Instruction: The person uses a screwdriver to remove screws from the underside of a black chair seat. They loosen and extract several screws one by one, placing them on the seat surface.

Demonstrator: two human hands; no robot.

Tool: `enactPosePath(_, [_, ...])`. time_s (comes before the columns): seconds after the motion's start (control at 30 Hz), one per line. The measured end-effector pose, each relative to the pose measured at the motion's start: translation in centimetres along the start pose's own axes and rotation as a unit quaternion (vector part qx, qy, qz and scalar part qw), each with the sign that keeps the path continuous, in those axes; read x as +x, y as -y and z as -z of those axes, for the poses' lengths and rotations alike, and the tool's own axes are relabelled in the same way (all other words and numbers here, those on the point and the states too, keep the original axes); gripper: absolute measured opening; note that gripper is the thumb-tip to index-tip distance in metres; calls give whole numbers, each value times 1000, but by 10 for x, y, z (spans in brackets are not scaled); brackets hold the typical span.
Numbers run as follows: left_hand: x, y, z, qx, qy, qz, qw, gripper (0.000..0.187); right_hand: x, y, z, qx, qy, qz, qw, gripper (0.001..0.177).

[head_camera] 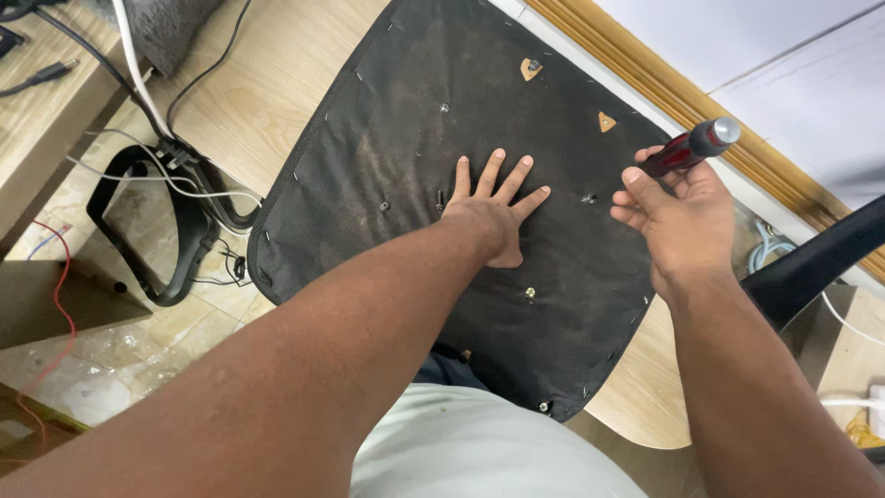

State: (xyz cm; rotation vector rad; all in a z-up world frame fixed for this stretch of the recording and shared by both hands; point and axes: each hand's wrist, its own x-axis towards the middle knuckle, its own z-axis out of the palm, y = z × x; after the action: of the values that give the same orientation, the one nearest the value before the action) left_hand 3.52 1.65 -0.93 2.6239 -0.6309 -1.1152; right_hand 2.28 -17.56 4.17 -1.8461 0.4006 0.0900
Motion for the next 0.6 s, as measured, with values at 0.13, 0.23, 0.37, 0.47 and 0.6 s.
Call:
enactPosePath(0.13, [1, -5, 2, 1, 20, 14, 1000, 96, 1, -2, 1, -18, -38, 0, 999, 25])
enactPosePath(0.23, [2, -9, 3, 1, 27, 26, 999, 97, 1, -3, 0, -23, -44, -3, 999, 27])
enactPosePath(0.37, [2, -12, -1, -3, 17, 31, 999, 99, -1, -6, 1, -63, -48, 32, 996, 26])
enactPosePath(0.47, [1, -11, 0, -9, 13, 30, 999, 98, 7, 0, -1, -126, -72, 36, 989, 29])
enactPosePath(0.6, [1, -11, -1, -9, 14, 29, 999, 98, 16, 9, 4, -86, -39, 16, 995, 26])
